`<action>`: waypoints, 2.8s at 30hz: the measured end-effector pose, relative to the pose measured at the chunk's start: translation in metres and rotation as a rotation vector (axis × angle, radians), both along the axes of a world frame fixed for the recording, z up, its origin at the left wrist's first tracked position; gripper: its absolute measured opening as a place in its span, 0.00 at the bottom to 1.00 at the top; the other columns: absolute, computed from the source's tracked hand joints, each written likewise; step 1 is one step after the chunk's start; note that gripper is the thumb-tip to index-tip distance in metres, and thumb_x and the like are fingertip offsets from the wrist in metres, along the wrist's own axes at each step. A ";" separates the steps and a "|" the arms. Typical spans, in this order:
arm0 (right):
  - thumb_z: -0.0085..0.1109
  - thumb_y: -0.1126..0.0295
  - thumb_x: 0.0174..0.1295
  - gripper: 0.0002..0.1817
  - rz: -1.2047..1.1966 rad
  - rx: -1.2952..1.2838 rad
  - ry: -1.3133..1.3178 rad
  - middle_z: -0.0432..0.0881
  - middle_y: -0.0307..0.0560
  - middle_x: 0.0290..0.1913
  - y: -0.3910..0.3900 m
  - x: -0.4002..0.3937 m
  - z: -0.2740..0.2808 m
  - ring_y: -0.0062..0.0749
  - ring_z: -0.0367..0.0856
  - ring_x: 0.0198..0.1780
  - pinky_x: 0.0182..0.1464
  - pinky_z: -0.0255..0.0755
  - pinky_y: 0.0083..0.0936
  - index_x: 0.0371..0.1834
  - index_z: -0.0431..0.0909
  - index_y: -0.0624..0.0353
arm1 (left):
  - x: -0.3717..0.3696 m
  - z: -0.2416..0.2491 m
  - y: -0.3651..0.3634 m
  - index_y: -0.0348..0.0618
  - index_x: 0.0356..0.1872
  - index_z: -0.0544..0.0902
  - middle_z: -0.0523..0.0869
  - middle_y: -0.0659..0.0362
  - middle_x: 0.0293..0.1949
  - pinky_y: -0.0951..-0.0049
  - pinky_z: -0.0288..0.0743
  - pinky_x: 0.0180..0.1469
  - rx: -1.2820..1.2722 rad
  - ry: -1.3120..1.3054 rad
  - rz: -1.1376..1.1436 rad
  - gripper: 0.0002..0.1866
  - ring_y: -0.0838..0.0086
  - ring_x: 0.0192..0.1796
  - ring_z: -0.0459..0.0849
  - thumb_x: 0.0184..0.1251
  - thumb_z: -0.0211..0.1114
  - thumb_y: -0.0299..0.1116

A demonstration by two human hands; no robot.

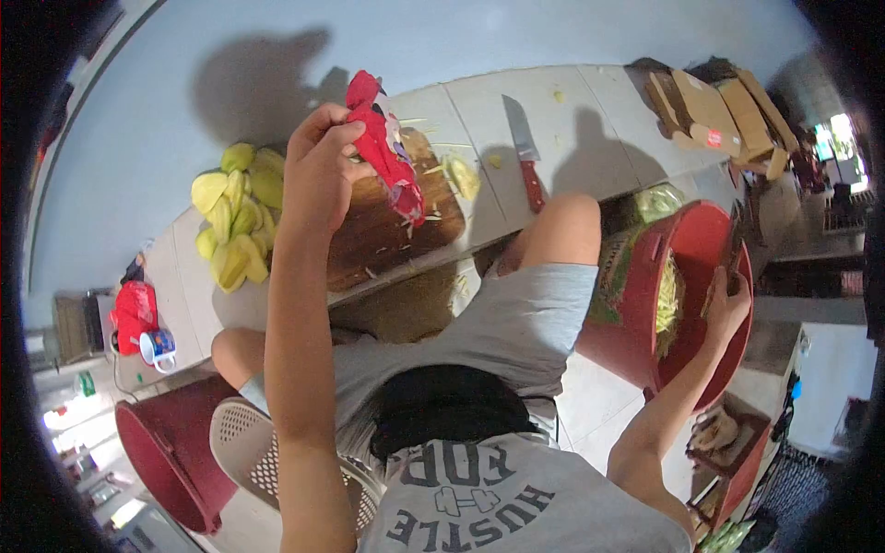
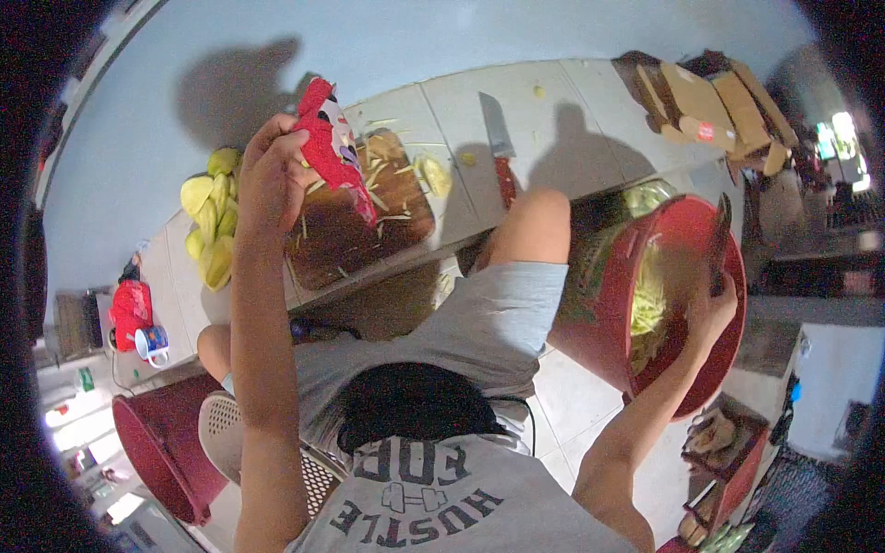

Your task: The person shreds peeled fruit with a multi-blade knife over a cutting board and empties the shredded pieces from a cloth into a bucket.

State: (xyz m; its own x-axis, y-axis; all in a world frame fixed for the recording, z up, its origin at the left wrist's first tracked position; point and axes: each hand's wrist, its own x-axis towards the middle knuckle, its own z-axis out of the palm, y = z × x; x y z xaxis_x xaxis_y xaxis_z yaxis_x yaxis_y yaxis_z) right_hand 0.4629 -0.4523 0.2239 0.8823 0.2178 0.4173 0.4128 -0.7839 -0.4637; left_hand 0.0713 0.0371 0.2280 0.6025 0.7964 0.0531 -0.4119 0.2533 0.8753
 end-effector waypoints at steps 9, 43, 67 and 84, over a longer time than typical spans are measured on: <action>0.64 0.64 0.69 0.16 0.304 0.141 0.019 0.78 0.38 0.30 0.155 -0.128 0.044 0.20 0.73 0.33 0.36 0.70 0.24 0.47 0.81 0.68 | -0.121 -0.121 -0.026 0.39 0.46 0.79 0.84 0.58 0.43 0.68 0.85 0.42 -0.205 0.468 0.403 0.09 0.73 0.43 0.85 0.67 0.62 0.27; 0.57 0.64 0.70 0.18 1.087 -0.313 0.589 0.82 0.71 0.30 0.344 -0.292 -0.130 0.68 0.84 0.37 0.40 0.78 0.57 0.49 0.67 0.70 | -0.167 -0.151 0.154 0.43 0.62 0.78 0.80 0.44 0.63 0.55 0.72 0.67 1.177 1.507 0.028 0.29 0.48 0.66 0.76 0.58 0.75 0.37; 0.57 0.64 0.70 0.18 1.152 -0.109 0.745 0.82 0.74 0.34 0.337 -0.297 -0.114 0.72 0.81 0.40 0.42 0.73 0.60 0.48 0.67 0.69 | -0.057 -0.150 -0.063 0.38 0.66 0.72 0.81 0.51 0.56 0.66 0.83 0.54 0.051 0.507 0.297 0.27 0.66 0.57 0.83 0.67 0.69 0.24; 0.54 0.62 0.72 0.17 1.123 -0.327 0.653 0.82 0.67 0.32 0.337 -0.302 -0.111 0.65 0.84 0.35 0.37 0.78 0.53 0.46 0.66 0.67 | -0.073 -0.208 -0.031 0.39 0.53 0.75 0.73 0.43 0.58 0.49 0.64 0.62 1.059 0.678 0.320 0.14 0.48 0.57 0.72 0.73 0.59 0.36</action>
